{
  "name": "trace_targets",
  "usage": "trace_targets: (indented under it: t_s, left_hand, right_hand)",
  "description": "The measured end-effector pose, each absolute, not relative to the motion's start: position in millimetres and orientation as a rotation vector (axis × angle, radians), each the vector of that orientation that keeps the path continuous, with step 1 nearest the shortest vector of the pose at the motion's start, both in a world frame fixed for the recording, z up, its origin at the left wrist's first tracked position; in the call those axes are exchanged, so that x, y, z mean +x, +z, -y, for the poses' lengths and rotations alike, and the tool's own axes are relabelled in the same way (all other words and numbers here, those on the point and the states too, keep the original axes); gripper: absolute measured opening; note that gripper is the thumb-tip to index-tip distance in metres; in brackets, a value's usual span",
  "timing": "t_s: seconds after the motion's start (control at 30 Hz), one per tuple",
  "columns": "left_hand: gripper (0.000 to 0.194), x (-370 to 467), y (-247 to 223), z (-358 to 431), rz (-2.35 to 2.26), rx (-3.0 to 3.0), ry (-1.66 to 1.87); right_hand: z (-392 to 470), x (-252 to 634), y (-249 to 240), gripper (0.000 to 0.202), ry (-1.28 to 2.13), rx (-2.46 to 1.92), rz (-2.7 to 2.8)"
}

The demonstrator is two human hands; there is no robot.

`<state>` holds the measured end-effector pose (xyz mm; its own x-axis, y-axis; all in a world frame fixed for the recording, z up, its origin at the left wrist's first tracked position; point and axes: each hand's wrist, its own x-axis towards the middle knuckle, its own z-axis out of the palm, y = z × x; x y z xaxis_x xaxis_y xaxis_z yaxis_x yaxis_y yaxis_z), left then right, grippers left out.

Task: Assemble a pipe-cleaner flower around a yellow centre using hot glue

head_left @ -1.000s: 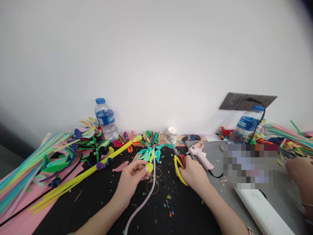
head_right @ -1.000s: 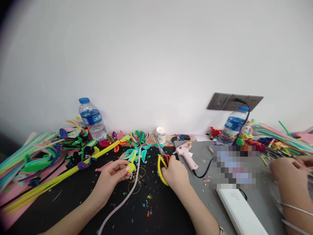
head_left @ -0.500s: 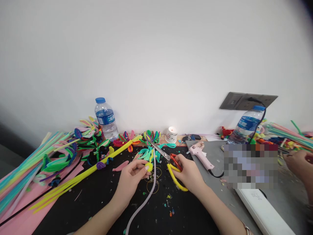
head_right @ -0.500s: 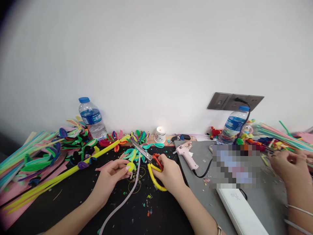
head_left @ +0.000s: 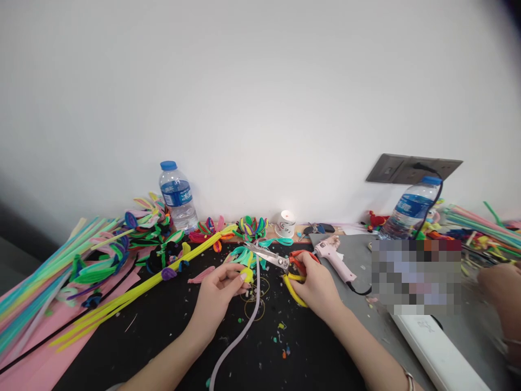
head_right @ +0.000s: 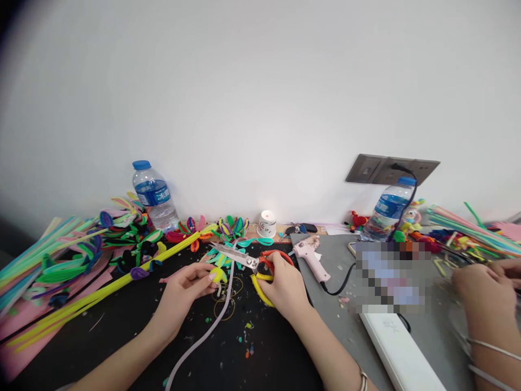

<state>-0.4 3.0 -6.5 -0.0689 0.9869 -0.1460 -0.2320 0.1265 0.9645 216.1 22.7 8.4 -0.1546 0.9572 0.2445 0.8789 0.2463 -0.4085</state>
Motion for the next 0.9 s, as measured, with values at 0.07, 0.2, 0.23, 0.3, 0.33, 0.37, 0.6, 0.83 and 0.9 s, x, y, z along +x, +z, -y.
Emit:
trace_targets:
  t_s: [0.07, 0.2, 0.23, 0.3, 0.33, 0.37, 0.6, 0.83, 0.9]
  left_hand:
    - [0.022, -0.5, -6.4, -2.5, -1.159, 0.895, 1.271]
    - [0.021, -0.7, -5.2, -1.8, -1.158, 0.905, 1.271]
    - [0.021, -0.8, -5.0, -1.7, -1.156, 0.907, 1.27]
    - [0.02, -0.9, -4.7, -1.7, -1.155, 0.907, 1.268]
    - [0.02, -0.9, -4.7, -1.7, -1.155, 0.906, 1.267]
    - [0.02, -1.0, -4.8, -1.7, -1.154, 0.906, 1.267]
    - [0.021, -0.8, -4.0, -2.2, -1.159, 0.908, 1.277]
    - [0.023, -0.7, -4.0, -1.9, -1.148, 0.916, 1.271]
    - [0.023, -0.5, -4.3, -2.0, -1.147, 0.916, 1.277]
  right_hand:
    - [-22.1, 215.5, 9.1, 0.021, 0.192, -1.668, 2.069]
    - [-21.6, 214.4, 7.7, 0.033, 0.141, -1.648, 2.066]
    - [-21.9, 214.5, 7.1, 0.034, 0.131, -1.636, 2.073]
    - [-22.9, 215.7, 6.1, 0.031, 0.106, -1.604, 2.099]
    - [-23.6, 216.5, 5.7, 0.028, 0.095, -1.586, 2.111]
    - [-24.4, 217.4, 5.2, 0.027, 0.091, -1.569, 2.121]
    - [-28.3, 220.0, 1.7, 0.029, 0.12, -1.505, 2.111]
    - [-30.2, 220.6, -0.7, 0.03, 0.095, -1.532, 2.1]
    - [-30.3, 220.8, -0.8, 0.031, 0.091, -1.531, 2.109]
